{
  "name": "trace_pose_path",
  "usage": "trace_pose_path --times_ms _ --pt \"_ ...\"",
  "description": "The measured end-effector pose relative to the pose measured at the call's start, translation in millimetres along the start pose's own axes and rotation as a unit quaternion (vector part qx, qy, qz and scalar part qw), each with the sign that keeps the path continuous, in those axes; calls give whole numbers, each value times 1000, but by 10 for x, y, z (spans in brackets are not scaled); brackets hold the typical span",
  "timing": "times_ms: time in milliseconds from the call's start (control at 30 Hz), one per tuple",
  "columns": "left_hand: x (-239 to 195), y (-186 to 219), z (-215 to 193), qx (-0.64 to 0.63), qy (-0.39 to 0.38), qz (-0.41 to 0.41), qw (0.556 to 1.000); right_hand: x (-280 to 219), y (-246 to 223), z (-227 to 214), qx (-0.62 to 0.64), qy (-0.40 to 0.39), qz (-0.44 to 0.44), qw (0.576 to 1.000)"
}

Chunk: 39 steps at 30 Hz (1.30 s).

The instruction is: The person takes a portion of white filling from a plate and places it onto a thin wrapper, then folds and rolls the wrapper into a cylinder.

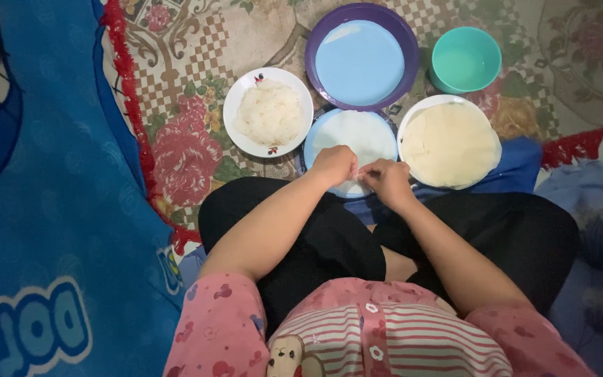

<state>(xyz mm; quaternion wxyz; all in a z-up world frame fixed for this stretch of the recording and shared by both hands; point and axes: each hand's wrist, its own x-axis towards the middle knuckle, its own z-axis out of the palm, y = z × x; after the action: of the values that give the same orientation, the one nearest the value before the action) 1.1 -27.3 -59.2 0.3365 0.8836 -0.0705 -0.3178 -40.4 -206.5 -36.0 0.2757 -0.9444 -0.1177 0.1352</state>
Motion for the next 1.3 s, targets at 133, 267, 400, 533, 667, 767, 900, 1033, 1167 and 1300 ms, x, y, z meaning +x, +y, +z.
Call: trace_pose_path --times_ms 133,267,400,533,667,767,900,1033,1167,1300 --pt "95 -147 94 15 10 19 1000 114 289 329 10 0 20 1000" --pt "94 -163 55 31 21 36 999 115 284 339 1 -9 23 1000" --pt "110 -179 76 68 23 37 997 45 137 213 15 -10 4 1000" --pt "176 -239 132 42 26 26 998 21 128 169 1 -8 -10 1000" --pt "207 -253 139 38 35 7 999 -1 80 109 -19 -6 -12 1000" --pt "160 -242 121 30 40 4 999 8 194 204 -25 -6 -10 1000" --pt "156 -284 85 49 27 40 998 -6 167 193 -31 -4 -14 999" --pt "165 -274 112 86 27 39 995 -16 144 164 -38 -4 -9 999" --pt "163 -289 140 111 31 38 993 -27 133 162 -36 7 -6 999" --pt "118 -233 73 115 38 43 992 -31 151 187 -45 24 -18 999"
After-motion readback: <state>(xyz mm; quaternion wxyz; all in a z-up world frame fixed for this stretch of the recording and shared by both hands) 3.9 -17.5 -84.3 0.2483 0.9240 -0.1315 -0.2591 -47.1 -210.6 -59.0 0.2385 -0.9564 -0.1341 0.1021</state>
